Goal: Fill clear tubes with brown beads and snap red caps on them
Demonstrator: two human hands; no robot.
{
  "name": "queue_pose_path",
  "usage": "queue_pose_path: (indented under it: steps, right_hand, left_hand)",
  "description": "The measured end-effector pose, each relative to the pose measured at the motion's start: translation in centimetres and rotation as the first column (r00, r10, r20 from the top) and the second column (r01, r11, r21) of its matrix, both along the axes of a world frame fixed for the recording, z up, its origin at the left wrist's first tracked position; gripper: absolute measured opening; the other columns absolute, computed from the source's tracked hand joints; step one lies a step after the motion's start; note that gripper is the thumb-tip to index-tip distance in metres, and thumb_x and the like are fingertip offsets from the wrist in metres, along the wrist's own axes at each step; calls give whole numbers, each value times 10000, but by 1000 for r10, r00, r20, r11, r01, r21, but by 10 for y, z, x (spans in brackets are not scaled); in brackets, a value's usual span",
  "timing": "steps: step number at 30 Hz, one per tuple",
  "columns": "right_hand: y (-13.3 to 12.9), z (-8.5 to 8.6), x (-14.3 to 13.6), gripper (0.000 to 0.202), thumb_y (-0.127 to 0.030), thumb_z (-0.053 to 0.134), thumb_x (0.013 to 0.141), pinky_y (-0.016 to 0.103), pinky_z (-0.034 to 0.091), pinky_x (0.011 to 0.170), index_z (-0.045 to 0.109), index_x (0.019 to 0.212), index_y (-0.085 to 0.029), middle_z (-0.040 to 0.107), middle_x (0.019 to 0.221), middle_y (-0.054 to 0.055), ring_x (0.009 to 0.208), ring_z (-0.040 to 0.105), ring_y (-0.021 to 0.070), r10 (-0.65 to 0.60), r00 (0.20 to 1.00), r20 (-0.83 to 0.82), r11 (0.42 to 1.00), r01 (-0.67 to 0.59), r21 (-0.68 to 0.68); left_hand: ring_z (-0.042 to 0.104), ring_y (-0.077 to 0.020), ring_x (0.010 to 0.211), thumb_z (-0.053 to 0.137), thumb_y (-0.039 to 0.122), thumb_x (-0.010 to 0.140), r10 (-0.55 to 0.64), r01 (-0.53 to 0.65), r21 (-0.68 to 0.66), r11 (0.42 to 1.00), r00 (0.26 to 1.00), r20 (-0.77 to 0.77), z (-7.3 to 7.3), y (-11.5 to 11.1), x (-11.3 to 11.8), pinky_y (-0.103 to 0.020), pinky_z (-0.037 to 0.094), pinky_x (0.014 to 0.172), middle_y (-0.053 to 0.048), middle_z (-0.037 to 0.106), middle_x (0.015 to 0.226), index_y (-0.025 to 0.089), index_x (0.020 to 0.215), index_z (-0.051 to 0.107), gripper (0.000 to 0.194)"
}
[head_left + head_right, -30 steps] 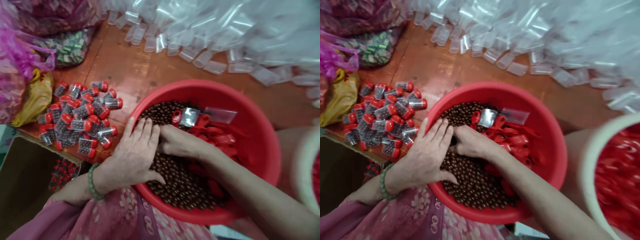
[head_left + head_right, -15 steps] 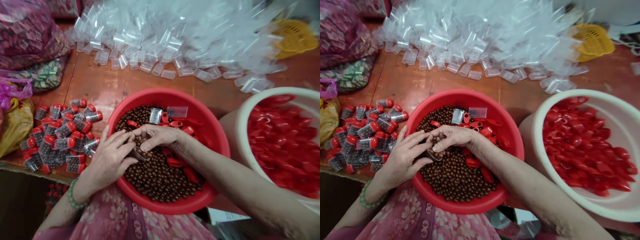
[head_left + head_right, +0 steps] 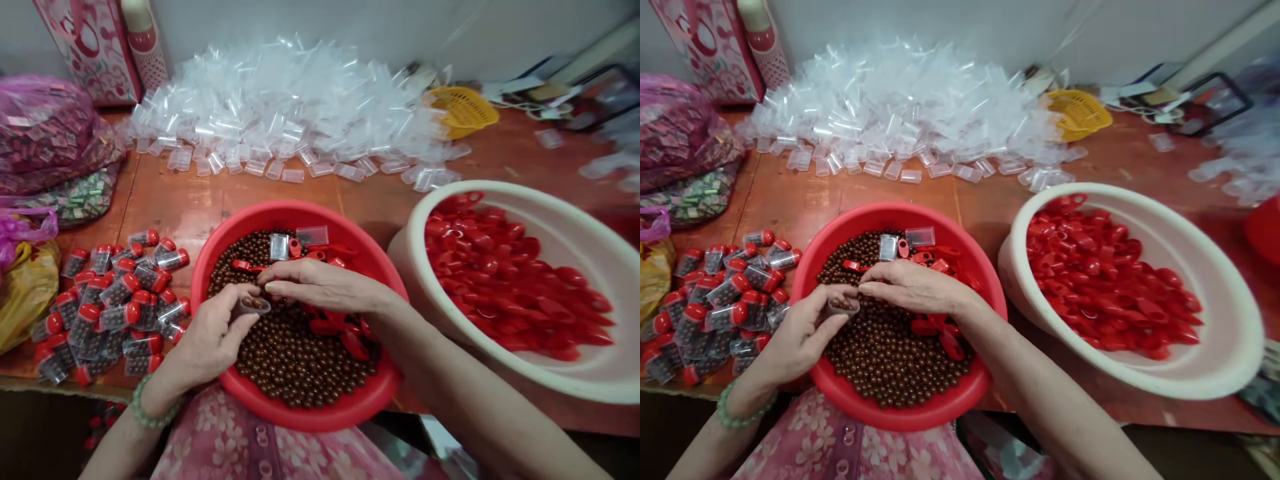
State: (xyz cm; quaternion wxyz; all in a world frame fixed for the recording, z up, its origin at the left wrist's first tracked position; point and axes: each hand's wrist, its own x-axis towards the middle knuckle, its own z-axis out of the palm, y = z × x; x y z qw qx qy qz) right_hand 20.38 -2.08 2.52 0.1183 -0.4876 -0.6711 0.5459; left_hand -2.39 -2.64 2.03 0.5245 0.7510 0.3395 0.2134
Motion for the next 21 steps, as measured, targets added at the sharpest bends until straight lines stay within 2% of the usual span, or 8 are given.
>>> queue_pose_path:
  steps: [3, 5, 7, 10, 12, 14, 17, 21]
  right_hand:
    - [3, 3, 18, 263, -257, 446, 941, 356, 470, 901, 664, 1058, -167, 696, 1050, 83, 970, 629, 206, -162, 949, 272, 949, 75, 305]
    - [7, -1, 29, 247, -214, 462, 928, 338, 477, 868, 664, 1061, -162, 706, 1021, 82, 930, 640, 204, -297, 891, 342, 908, 154, 389]
    - [11, -6, 34, 233, -189, 505, 907, 328, 479, 846, 661, 1076, -152, 705, 1018, 88, 909, 642, 204, -344, 844, 411, 890, 154, 429]
    - [14, -11, 28, 228, -186, 576, 877, 335, 470, 871, 663, 1084, -148, 683, 1046, 106, 958, 633, 219, -210, 822, 529, 913, -29, 407]
    - [14, -13, 16, 220, -223, 611, 869, 347, 458, 897, 668, 1068, -146, 658, 1073, 120, 1020, 613, 241, -131, 793, 595, 907, -146, 395]
    - [13, -15, 2, 232, -274, 639, 859, 359, 455, 887, 670, 1041, -135, 635, 1075, 132, 1043, 593, 268, -112, 739, 664, 891, -221, 396]
    - [11, -19, -15, 231, -299, 639, 855, 377, 447, 873, 663, 999, -119, 622, 1034, 139, 1026, 582, 290, -107, 659, 744, 874, -295, 387]
    - [6, -24, -26, 175, -189, 537, 882, 404, 443, 859, 652, 986, -108, 630, 970, 147, 937, 607, 284, -78, 636, 768, 877, -323, 356]
  left_hand:
    - [665, -160, 956, 473, 191, 936, -53, 53, 2, 999, 998, -42, 1, 3, -1, -292, 534, 857, -56, 691, 1053, 196, 1135, 553, 215]
    - [665, -153, 897, 483, 197, 932, -41, 41, -8, 999, 997, -61, 1, 5, -1, -277, 530, 807, -41, 695, 996, 194, 1082, 560, 169]
    - [665, -151, 860, 495, 211, 927, -67, 65, -47, 997, 996, -59, 0, 6, -1, -271, 528, 780, -35, 699, 961, 188, 1056, 564, 147]
    - [664, -146, 863, 520, 202, 910, -44, 43, -61, 997, 999, -20, -1, 7, 2, -265, 526, 794, -30, 702, 963, 190, 1061, 583, 164]
    - [658, -144, 862, 546, 189, 889, 13, -13, -37, 999, 1000, -15, -3, 7, 5, -265, 522, 811, -26, 697, 956, 191, 1048, 603, 169]
    - [654, -144, 848, 561, 201, 881, 66, -65, -67, 996, 998, -1, -5, 9, 8, -262, 521, 794, -25, 688, 937, 186, 1023, 607, 150]
    - [647, -140, 821, 566, 228, 882, 132, -123, -191, 974, 991, 38, -10, 11, 10, -252, 514, 750, -18, 672, 903, 183, 1009, 574, 136]
    - [635, -140, 832, 573, 267, 884, 142, -79, -389, 918, 980, 137, -12, 13, 12, -275, 507, 787, -17, 654, 883, 181, 1018, 543, 162]
